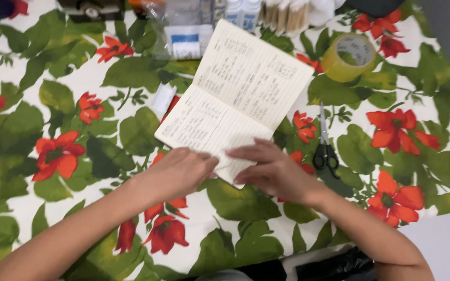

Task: The person writes notes in a notebook, flips through pages, uses scissors to cut a label, and organizes small items into plastic bags.

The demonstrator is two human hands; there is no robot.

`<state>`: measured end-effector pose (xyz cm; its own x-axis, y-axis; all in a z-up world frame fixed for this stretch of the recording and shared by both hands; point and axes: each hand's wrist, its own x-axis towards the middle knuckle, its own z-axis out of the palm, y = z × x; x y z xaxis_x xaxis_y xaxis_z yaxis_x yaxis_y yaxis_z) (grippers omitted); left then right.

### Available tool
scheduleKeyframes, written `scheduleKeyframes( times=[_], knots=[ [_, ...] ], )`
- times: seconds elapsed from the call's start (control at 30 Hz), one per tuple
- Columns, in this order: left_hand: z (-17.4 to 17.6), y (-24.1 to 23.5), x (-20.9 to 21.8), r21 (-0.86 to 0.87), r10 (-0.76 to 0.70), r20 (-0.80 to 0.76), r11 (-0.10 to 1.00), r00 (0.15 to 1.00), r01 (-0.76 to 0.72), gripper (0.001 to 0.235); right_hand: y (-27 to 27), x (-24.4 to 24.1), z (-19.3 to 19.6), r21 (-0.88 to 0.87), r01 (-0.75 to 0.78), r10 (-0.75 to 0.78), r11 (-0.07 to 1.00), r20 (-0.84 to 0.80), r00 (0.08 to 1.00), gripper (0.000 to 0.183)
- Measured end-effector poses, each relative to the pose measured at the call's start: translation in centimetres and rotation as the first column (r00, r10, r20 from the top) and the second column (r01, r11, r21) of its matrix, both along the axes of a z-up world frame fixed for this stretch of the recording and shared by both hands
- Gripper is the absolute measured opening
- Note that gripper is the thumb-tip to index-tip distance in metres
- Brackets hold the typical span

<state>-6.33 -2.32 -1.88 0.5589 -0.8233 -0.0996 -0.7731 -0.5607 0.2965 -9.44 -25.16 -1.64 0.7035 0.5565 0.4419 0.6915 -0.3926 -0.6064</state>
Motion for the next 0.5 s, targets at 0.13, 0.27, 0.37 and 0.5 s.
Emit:
scheduleKeyframes(
  times=[0.13, 0.27, 0.37, 0.5],
  knots=[
    [2.1, -2.5, 0.8, -0.015, -0.084, -0.09, 0.996, 0.992, 0.083, 0.017, -0.8, -0.5, -0.4, -0.104, -0.026, 0.035, 0.994, 0.088, 0.995, 0.011],
    [3.4, -4.8, 2.5, -0.04, -0.125, -0.037, 0.992, 0.992, 0.123, 0.02, -2.6, 0.0, -0.3, -0.077, 0.076, -0.062, 0.994, 0.172, 0.983, 0.015],
    [5.7, -6.7, 5.3, -0.015, -0.124, -0.105, 0.992, 0.987, 0.124, 0.022, -4.3, 0.9, 1.5, -0.034, 0.189, -0.179, 0.981, 0.199, 0.964, 0.019],
    [7.9, -10.6, 10.7, -0.204, -0.16, -0.205, 0.972, 0.966, 0.117, 0.022, -6.2, 1.7, 2.6, 0.013, 0.297, -0.294, 0.955, 0.19, 0.937, 0.02]
  ],
)
